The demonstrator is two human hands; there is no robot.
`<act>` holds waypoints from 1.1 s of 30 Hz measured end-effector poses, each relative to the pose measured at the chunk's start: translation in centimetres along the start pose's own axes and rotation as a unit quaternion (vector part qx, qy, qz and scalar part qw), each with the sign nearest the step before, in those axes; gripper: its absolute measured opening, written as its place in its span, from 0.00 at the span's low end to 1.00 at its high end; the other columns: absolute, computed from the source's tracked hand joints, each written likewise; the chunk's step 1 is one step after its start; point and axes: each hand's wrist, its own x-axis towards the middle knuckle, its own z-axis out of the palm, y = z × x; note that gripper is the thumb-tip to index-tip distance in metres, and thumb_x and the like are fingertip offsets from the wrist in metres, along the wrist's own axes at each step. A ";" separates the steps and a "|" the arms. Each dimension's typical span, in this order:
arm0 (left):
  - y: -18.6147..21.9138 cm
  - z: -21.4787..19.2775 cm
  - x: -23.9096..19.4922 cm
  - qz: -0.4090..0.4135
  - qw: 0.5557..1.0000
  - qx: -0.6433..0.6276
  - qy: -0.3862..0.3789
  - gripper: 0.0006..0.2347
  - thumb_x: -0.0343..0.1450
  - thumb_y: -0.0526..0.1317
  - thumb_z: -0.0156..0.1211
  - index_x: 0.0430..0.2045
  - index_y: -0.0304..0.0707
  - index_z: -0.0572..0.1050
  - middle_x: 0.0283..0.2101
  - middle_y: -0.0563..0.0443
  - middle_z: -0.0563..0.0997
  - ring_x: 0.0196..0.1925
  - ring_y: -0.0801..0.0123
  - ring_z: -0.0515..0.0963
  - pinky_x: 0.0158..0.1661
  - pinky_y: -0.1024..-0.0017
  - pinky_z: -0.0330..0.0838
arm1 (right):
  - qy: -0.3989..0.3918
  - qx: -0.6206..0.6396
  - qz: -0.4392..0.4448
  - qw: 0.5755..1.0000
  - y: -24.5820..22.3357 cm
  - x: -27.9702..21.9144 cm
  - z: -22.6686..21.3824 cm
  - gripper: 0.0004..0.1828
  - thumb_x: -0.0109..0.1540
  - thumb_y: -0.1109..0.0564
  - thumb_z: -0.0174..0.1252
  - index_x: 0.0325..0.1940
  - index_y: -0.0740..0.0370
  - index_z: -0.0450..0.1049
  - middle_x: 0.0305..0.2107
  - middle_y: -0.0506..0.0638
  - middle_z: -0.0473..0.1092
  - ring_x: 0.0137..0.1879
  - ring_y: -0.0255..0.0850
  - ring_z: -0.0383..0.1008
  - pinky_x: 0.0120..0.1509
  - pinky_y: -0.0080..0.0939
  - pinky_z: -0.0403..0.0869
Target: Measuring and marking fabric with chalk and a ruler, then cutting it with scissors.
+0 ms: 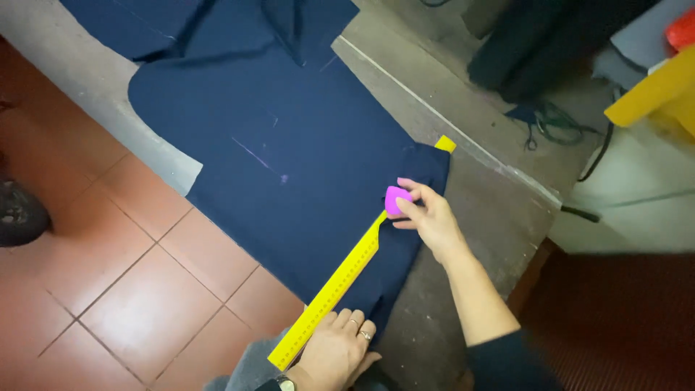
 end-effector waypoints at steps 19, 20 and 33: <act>3.4 2.4 2.5 -0.269 0.960 -0.039 0.060 0.11 0.72 0.43 0.53 0.43 0.37 0.73 0.41 0.45 0.75 0.42 0.55 0.74 0.47 0.56 0.69 | -0.105 -0.139 -0.076 0.982 0.5 8.4 -12.4 0.07 0.61 0.58 0.58 0.33 0.61 0.67 0.34 0.57 0.74 0.41 0.45 0.79 0.51 0.39 0.75; 3.9 2.0 2.5 -0.271 0.960 -0.055 0.043 0.12 0.72 0.45 0.53 0.42 0.38 0.73 0.41 0.45 0.73 0.42 0.56 0.73 0.46 0.58 0.67 | -0.086 -0.200 -0.045 0.975 -1.2 6.8 -13.4 0.06 0.62 0.56 0.57 0.34 0.60 0.68 0.37 0.57 0.77 0.43 0.45 0.81 0.55 0.37 0.70; 13.1 2.0 3.9 -0.355 0.895 -0.263 -0.066 0.16 0.72 0.57 0.51 0.42 0.50 0.74 0.49 0.58 0.75 0.48 0.67 0.73 0.57 0.70 0.64 | -0.054 -0.316 0.005 0.947 0.9 6.9 -25.1 0.11 0.63 0.51 0.56 0.35 0.61 0.69 0.37 0.58 0.79 0.43 0.47 0.80 0.65 0.49 0.62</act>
